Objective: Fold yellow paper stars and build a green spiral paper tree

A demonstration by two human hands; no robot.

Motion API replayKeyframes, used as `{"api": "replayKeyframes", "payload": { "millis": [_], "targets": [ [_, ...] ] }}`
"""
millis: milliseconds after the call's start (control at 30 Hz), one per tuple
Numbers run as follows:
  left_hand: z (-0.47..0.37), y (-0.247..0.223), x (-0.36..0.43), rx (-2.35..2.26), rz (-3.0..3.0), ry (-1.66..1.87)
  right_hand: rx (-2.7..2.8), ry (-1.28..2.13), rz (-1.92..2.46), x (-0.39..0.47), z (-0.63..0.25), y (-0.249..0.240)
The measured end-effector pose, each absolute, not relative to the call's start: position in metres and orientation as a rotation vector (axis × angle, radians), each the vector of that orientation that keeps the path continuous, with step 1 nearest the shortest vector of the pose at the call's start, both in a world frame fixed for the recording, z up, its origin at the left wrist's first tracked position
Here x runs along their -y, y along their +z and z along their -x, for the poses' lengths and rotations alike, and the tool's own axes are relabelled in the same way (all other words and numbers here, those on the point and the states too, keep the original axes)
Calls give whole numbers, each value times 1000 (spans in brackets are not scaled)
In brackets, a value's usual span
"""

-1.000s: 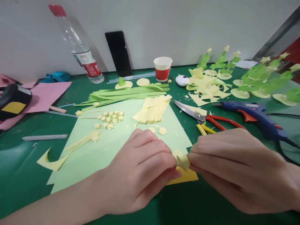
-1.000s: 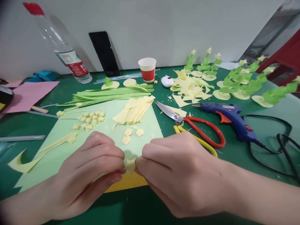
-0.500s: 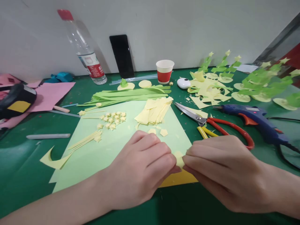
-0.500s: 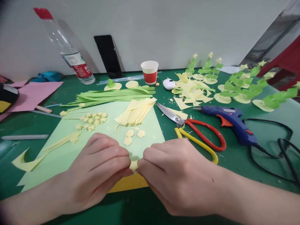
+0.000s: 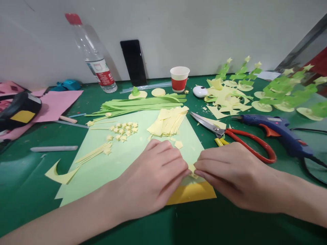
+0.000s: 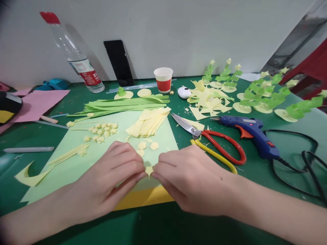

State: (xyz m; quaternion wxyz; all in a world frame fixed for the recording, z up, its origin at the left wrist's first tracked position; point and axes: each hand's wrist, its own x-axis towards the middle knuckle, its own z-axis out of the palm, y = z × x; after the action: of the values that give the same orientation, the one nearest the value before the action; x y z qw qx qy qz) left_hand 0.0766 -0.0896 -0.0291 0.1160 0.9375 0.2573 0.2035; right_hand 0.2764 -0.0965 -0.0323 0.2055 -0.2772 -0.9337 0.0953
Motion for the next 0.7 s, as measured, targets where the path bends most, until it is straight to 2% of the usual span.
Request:
{"api": "replayKeyframes", "payload": {
  "millis": [400, 700],
  "targets": [
    [-75, -37, 83, -829, -2633, 715, 2574, 227, 823, 88, -275, -42],
    [-26, -1, 29, -1313, -2644, 367, 2526, 303, 1039, 82, -280, -36]
  ]
}}
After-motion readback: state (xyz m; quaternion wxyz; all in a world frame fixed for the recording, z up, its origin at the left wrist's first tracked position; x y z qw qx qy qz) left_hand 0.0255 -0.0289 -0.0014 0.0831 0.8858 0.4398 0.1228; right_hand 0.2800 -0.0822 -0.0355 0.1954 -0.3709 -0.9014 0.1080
